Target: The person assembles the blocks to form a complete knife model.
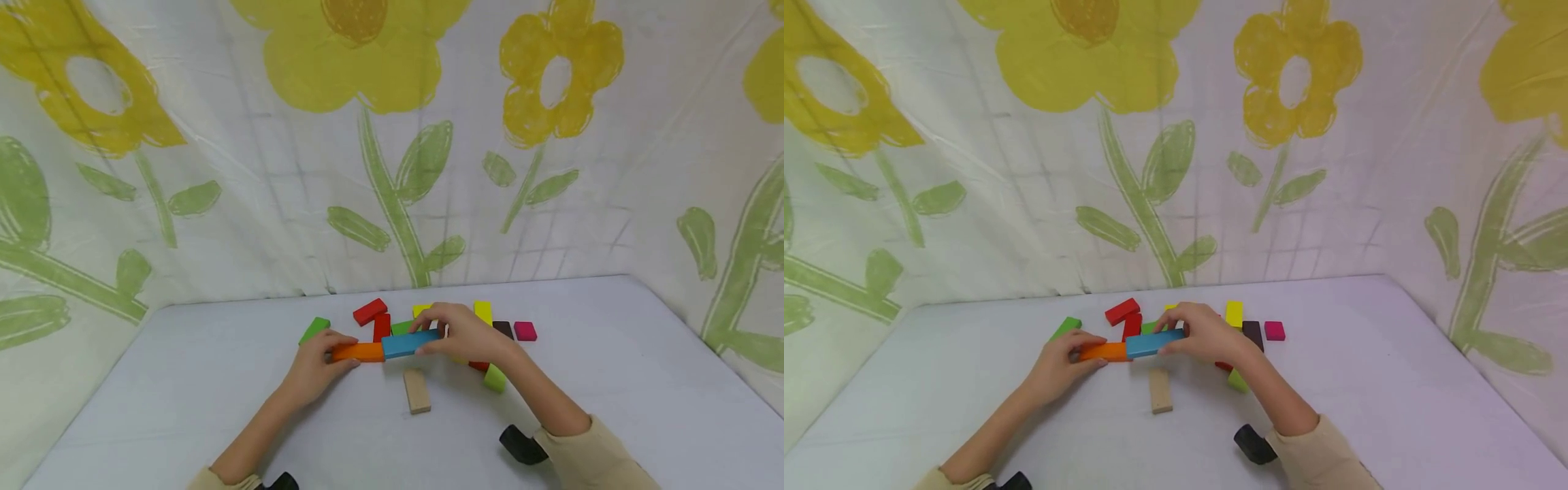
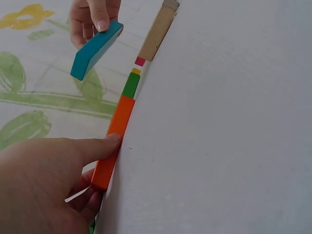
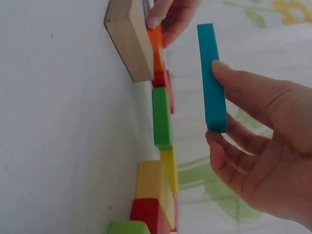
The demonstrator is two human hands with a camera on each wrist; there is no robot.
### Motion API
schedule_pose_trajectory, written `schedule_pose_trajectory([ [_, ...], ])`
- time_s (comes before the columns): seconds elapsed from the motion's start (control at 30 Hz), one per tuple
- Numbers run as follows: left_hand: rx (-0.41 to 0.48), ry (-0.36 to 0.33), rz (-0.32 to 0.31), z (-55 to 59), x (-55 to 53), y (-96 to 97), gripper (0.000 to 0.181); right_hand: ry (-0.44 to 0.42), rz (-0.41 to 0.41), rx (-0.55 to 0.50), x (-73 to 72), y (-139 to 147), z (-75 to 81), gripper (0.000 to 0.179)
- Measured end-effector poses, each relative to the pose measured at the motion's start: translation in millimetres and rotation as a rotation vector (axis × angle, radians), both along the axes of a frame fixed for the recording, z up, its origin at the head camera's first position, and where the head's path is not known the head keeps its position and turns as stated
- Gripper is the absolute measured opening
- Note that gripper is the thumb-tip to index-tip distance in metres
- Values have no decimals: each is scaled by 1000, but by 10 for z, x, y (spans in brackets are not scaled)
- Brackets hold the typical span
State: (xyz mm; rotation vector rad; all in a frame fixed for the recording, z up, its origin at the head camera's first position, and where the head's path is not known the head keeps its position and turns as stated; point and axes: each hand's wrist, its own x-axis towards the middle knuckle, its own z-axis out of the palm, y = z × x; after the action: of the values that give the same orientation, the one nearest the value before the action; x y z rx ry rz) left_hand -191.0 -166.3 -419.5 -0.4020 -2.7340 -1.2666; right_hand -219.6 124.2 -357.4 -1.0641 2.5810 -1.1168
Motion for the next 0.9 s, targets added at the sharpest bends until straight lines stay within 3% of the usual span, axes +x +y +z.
schedule_pose_trajectory([
  [0.4,-12,38,8,-33,-25,-29,33,15,-108,30,-57,-47,-161,29],
  [0.9,31,40,-3,-88,-36,-62,34,11,-136,40,-74,-102,-342,27],
])
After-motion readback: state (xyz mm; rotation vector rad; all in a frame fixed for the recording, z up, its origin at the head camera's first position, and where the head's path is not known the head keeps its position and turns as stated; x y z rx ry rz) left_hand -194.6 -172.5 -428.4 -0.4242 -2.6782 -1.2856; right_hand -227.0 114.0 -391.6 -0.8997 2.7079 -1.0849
